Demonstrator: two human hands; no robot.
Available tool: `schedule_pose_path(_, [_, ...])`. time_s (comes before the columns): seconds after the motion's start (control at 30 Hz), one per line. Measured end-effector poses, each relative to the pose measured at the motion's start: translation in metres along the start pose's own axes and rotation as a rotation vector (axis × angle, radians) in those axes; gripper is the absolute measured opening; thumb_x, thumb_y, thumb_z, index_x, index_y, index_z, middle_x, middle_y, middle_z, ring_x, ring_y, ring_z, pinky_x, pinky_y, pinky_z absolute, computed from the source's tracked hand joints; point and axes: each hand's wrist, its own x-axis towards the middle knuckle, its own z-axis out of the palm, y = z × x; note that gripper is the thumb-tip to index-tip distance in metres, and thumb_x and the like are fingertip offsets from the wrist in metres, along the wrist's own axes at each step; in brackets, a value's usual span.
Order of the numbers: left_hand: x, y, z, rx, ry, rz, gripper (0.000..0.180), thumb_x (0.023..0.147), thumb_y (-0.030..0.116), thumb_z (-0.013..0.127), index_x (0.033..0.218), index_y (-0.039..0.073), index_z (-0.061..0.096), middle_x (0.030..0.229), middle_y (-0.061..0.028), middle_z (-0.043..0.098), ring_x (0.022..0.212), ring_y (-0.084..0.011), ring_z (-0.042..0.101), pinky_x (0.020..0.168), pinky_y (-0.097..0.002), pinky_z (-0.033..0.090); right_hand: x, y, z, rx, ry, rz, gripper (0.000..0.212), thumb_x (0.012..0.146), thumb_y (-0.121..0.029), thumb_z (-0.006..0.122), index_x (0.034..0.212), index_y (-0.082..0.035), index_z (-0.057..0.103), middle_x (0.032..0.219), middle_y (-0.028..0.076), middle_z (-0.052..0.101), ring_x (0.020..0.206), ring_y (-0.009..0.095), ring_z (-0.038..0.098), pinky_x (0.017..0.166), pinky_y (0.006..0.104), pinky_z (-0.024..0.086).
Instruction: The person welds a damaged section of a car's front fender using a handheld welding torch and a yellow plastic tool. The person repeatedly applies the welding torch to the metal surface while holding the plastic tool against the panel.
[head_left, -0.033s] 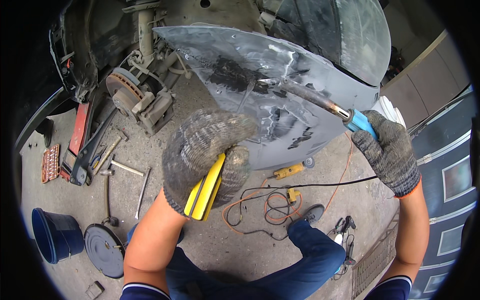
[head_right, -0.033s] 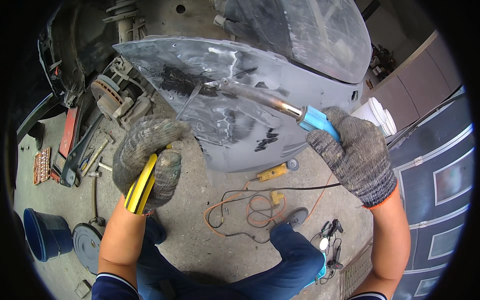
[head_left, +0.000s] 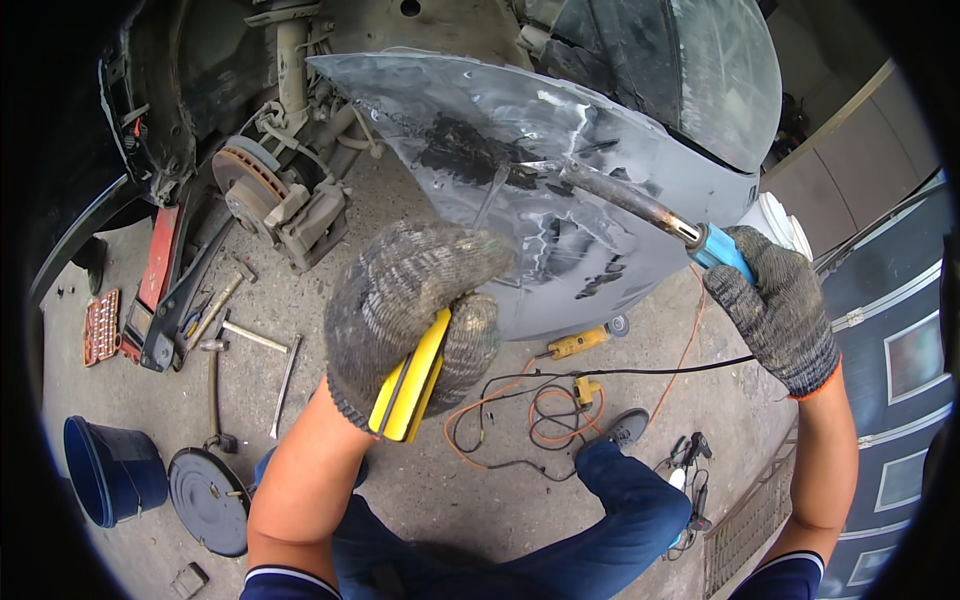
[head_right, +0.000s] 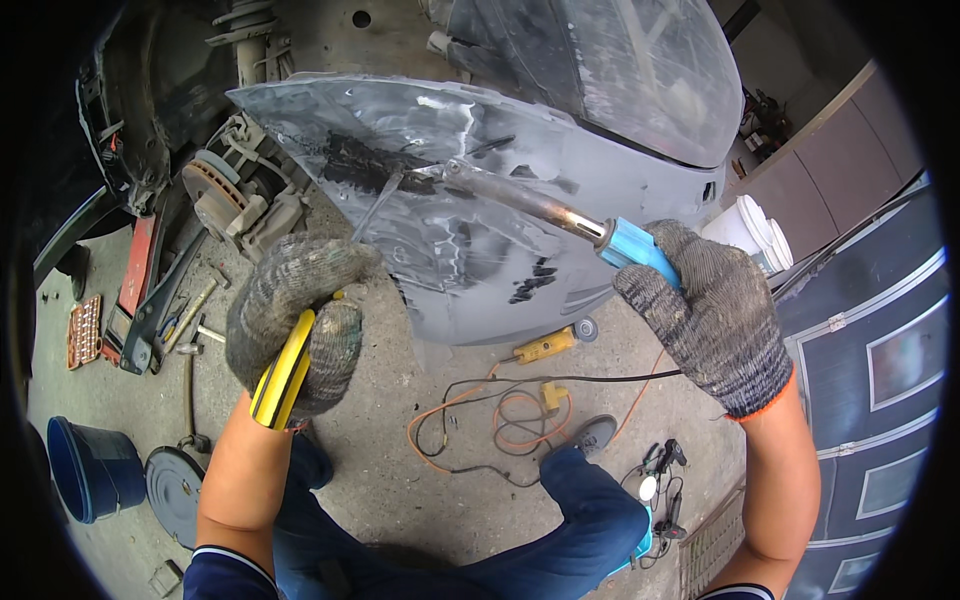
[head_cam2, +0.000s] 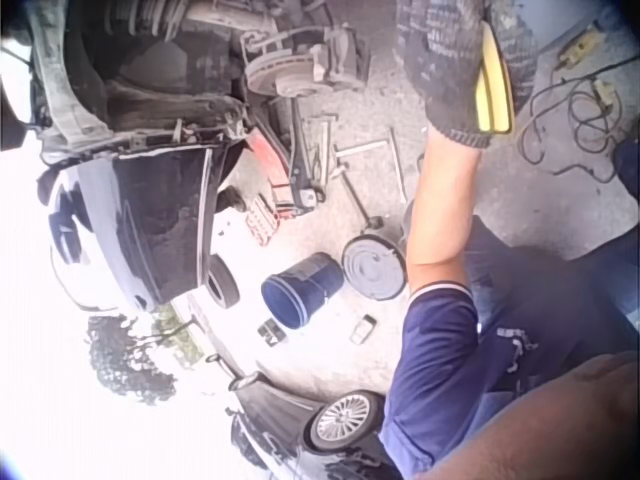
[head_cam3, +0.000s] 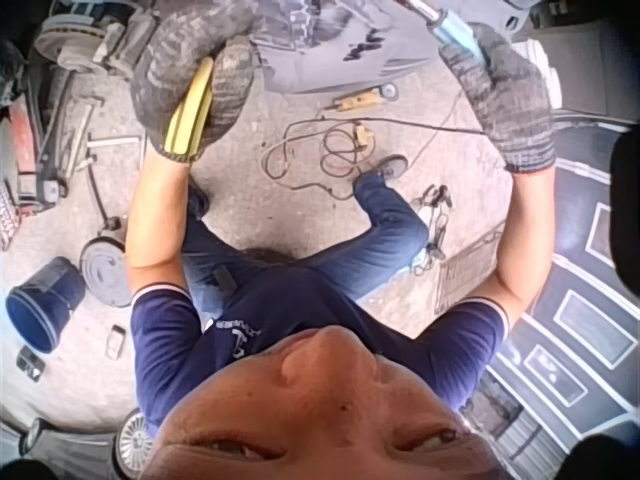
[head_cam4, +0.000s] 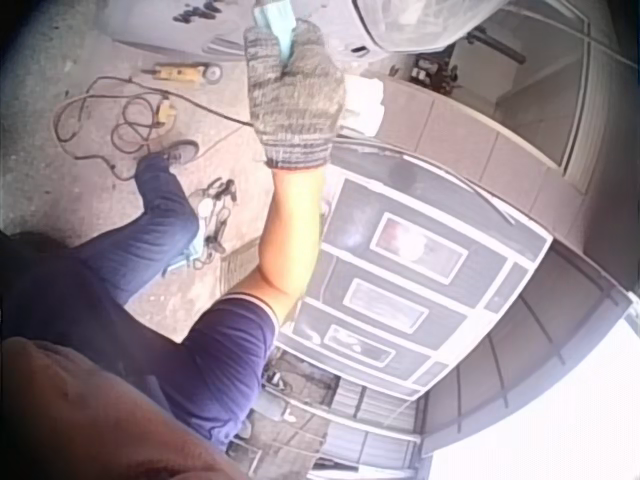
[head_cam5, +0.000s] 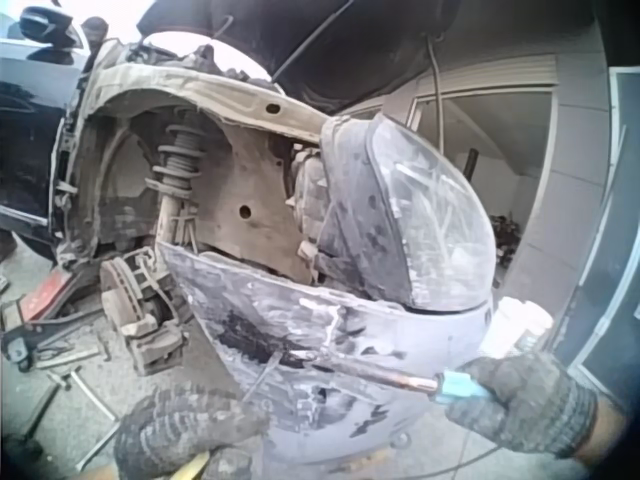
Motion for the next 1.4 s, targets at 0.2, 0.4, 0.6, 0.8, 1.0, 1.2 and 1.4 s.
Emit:
schedule_pose_path(0.2, [-0.001,0.0,-0.001,-0.004,0.002,-0.01,0.031,0.078,0.012,0.067,0.109,0.009,0.07,0.106,-0.013,0.069,0.098,-0.0345,0.064,0.088,-0.0439,0.051,-0.006,0.002,0.016,0.113,0.018,0.056,0.032,0.09,-0.034,0.068,0.104,-0.005,0.066,0.077,0.017,0.063,0.07,0.031,0.065,0.068,0.0376,0.051])
schedule_pose_path(0.4, [0.004,0.003,0.0,0.01,0.028,-0.012,0.029,0.079,0.011,0.066,0.107,0.008,0.071,0.103,-0.013,0.069,0.093,-0.034,0.065,0.083,-0.0424,0.052,-0.017,0.005,0.056,0.415,0.065,0.068,0.03,0.092,-0.031,0.066,0.104,-0.003,0.064,0.08,0.017,0.064,0.071,0.03,0.064,0.068,0.0375,0.05])
schedule_pose_path(0.6, [0.004,0.003,0.001,-0.026,0.076,0.023,0.026,0.078,0.009,0.065,0.104,0.007,0.07,0.098,-0.0126,0.07,0.089,-0.0319,0.066,0.079,-0.0406,0.053,-0.017,0.003,0.11,0.533,0.089,0.094,0.031,0.093,-0.033,0.063,0.109,-0.007,0.064,0.085,0.018,0.066,0.076,0.036,0.065,0.069,0.0411,0.051])
schedule_pose_path(0.8, [0.004,0.003,0.003,-0.058,0.107,0.018,0.024,0.08,0.011,0.065,0.103,0.007,0.071,0.096,-0.0118,0.07,0.085,-0.031,0.067,0.077,-0.0396,0.053,-0.014,-0.002,0.149,0.602,0.17,0.082,0.033,0.093,-0.034,0.064,0.112,-0.008,0.064,0.089,0.017,0.068,0.08,0.035,0.067,0.071,0.0409,0.052])
schedule_pose_path(1.0, [0.006,0.008,0.001,-0.077,0.126,-0.02,0.023,0.082,0.016,0.067,0.103,0.007,0.071,0.093,-0.0112,0.071,0.085,-0.0309,0.067,0.078,-0.039,0.053,-0.02,0.007,0.18,0.592,0.216,0.076,0.038,0.091,-0.037,0.065,0.115,-0.007,0.064,0.092,0.016,0.068,0.08,0.035,0.067,0.071,0.0415,0.053])
schedule_pose_path(1.2, [0.007,0.006,0.0,-0.083,0.123,-0.002,0.021,0.084,0.017,0.067,0.102,0.007,0.071,0.093,-0.0109,0.071,0.085,-0.03,0.068,0.078,-0.0387,0.053,-0.008,-0.003,0.176,0.555,0.223,0.053,0.039,0.091,-0.04,0.064,0.113,-0.007,0.064,0.092,0.017,0.068,0.08,0.037,0.066,0.069,0.0442,0.052])
schedule_pose_path(1.4, [0.007,0.005,-0.001,-0.057,0.11,0.001,0.022,0.085,0.019,0.066,0.103,0.006,0.071,0.094,-0.0119,0.071,0.085,-0.0303,0.068,0.078,-0.039,0.053,-0.015,0.004,0.182,0.582,0.275,0.041,0.038,0.092,-0.04,0.063,0.112,-0.008,0.063,0.086,0.018,0.067,0.077,0.038,0.065,0.067,0.045,0.051])
